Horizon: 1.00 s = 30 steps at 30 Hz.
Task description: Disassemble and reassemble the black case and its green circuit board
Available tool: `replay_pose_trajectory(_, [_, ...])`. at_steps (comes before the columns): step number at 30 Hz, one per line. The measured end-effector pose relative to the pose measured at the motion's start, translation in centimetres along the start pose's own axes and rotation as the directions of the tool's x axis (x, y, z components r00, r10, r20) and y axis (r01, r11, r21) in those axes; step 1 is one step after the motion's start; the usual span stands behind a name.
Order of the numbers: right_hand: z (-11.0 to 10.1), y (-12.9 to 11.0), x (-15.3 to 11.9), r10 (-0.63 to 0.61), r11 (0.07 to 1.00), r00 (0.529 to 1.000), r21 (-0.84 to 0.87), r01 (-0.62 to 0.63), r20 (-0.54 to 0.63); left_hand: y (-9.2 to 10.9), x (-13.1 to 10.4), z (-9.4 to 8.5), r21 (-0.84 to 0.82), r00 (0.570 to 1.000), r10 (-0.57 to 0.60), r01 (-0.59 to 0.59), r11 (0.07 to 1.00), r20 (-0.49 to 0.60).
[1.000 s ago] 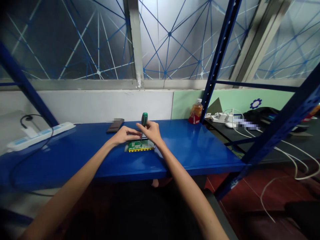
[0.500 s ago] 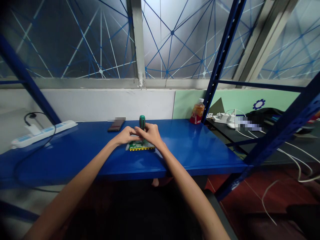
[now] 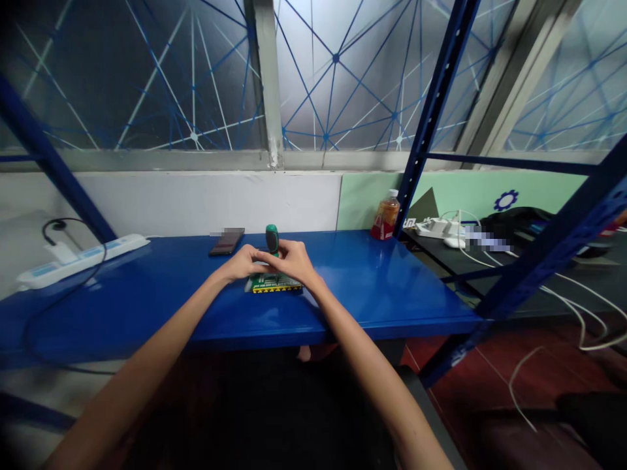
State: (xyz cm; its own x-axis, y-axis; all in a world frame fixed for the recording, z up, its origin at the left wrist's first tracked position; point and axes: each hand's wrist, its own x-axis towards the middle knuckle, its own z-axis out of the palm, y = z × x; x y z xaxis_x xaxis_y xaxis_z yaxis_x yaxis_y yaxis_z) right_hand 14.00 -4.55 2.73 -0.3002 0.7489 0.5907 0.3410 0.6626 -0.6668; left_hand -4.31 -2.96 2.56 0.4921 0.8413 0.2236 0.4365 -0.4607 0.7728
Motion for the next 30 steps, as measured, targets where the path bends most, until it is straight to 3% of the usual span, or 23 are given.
replay_pose_trajectory(11, [-0.03,0.61,0.14,0.017,1.0,1.0,0.012,-0.017,0.023,0.34,-0.06,-0.01,-0.02,0.999,0.012,-0.011,1.0,0.051])
replay_pose_trajectory(21, [-0.07,0.3,0.14,0.023,0.999,0.999,0.022,-0.024,0.026,0.26,-0.04,0.32,0.021,1.0,-0.006,0.006,1.0,-0.024])
replay_pose_trajectory(30, [-0.15,0.65,0.06,0.01,1.0,1.0,0.018,-0.011,0.021,-0.05,-0.02,-0.03,0.027,0.995,0.079,-0.08,0.996,0.062])
